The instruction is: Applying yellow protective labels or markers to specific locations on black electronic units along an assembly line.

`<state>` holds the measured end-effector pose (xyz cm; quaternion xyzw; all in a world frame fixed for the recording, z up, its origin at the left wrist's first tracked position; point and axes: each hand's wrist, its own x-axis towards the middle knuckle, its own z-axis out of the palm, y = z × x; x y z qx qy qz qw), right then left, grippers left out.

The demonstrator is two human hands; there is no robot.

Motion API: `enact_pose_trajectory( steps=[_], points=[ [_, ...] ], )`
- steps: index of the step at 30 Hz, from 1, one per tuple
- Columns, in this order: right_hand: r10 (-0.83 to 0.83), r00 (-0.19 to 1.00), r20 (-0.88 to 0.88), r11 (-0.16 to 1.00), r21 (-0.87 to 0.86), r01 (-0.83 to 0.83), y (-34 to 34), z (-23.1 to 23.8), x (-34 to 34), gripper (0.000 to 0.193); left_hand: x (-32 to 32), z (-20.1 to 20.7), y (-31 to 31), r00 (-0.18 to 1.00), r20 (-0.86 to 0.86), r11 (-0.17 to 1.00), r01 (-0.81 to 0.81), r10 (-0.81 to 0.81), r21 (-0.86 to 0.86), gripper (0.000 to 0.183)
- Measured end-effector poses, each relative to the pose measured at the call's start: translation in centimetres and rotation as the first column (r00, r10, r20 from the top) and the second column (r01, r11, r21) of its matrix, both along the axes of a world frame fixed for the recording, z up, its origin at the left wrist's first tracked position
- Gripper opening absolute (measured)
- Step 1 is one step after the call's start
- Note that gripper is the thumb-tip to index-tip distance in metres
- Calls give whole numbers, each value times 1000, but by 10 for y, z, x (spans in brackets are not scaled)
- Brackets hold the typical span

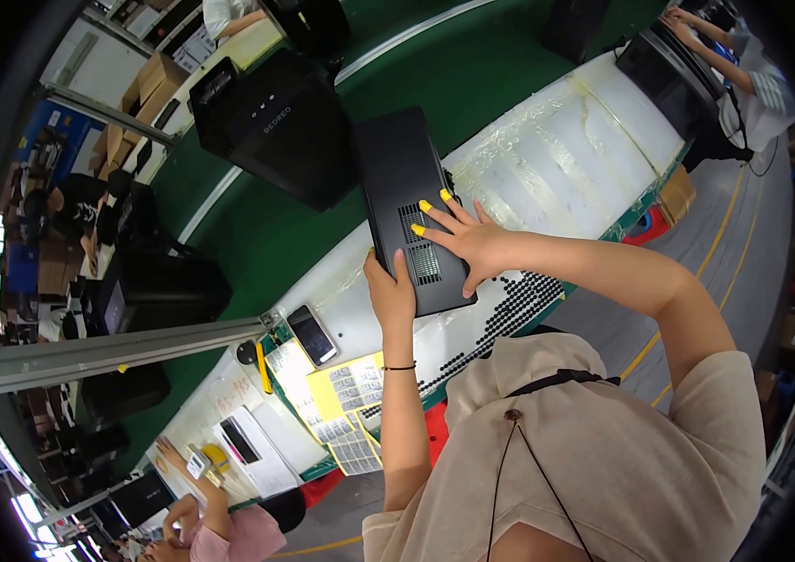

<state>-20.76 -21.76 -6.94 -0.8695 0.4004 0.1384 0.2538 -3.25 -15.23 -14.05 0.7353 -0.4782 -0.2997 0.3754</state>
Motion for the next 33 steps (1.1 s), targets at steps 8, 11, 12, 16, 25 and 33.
enact_pose_trajectory(
  steps=[8,11,12,16,25,33],
  points=[
    [19,1000,1,1000,9,-19,3,-1,-3,119,1,-8,-4,999,29,999,20,-19,-27,56],
    [47,999,-7,994,-97,-48,6,-2,-2,115,0,-6,-4,1000,15,999,22,-22,-26,55],
    [51,999,6,996,-69,-51,6,-3,-2,115,0,-4,-4,999,28,1000,16,-16,-20,55],
    [47,997,68,996,-79,-41,6,-10,-9,108,-8,6,0,976,216,1000,-1,-3,18,58],
    [-655,152,741,666,469,580,-38,-79,-43,51,-15,7,36,942,335,999,34,-20,-36,70],
    [-862,-62,503,460,827,323,-74,-67,-22,55,0,-52,143,987,162,973,34,4,-229,82]
  ],
)
